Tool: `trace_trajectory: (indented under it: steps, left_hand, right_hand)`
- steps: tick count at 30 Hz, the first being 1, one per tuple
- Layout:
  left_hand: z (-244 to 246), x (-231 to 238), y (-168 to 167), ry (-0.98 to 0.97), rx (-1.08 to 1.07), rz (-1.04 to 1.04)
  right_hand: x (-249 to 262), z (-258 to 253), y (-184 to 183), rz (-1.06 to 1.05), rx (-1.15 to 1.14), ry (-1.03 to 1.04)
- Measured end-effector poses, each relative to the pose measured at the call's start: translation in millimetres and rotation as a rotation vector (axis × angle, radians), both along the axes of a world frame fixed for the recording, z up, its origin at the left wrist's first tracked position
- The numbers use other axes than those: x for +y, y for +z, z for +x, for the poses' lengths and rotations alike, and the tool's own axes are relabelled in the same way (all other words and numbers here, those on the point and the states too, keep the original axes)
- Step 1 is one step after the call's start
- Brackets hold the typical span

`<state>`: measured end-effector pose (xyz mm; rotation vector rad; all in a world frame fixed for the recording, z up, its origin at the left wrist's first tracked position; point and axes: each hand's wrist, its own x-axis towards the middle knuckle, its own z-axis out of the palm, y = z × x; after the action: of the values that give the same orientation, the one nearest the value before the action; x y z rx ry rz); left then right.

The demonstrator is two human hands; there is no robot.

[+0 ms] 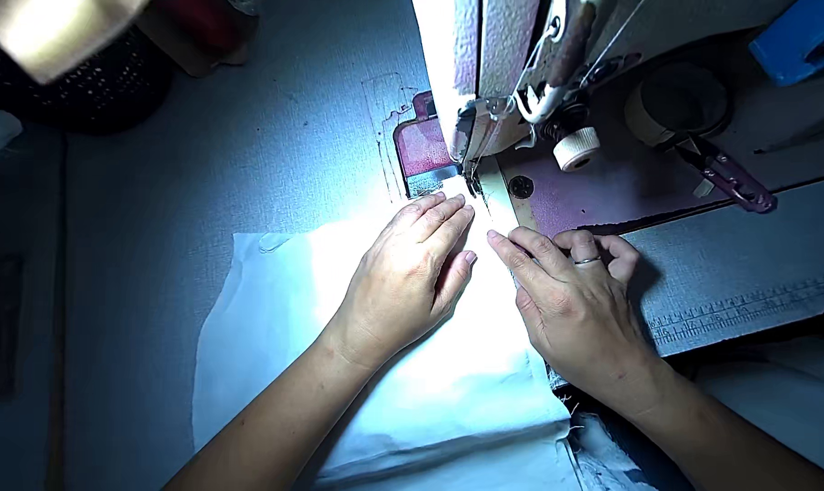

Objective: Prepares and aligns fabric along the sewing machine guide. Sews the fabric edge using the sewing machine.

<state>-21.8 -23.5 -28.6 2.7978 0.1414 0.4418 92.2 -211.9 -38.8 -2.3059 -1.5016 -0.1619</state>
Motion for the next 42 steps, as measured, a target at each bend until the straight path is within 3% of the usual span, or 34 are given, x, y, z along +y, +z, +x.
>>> trace_trajectory:
  steps: [7,30,33,38,42]
  left_hand:
    - [16.8,21.0,-0.7,-0.025,-0.026,-0.060]
    - [20.6,23.5,0.4,-0.004,-0.016,-0.082]
    - [18.7,23.4,0.3,-0.046,-0.035,-0.054]
    - [-0.2,10.4,8.4,-0.139,-0.009,0.021]
    - [-15.3,-11.9,17.1,-0.048,0.105,-0.054]
  right_hand:
    - [20.2,2.4,8.2,-0.059,-0.040,-0.047]
    - [22.7,13.5,19.0,-0.104,0.033,-0.031]
    - [7.8,15.5,22.4,-0.047,0.096,0.026]
    - [-67.2,-15.7,21.1,0.290,0.323,0.025]
    - [-109.3,-55.1,0.9,0.104,0.635,-0.048]
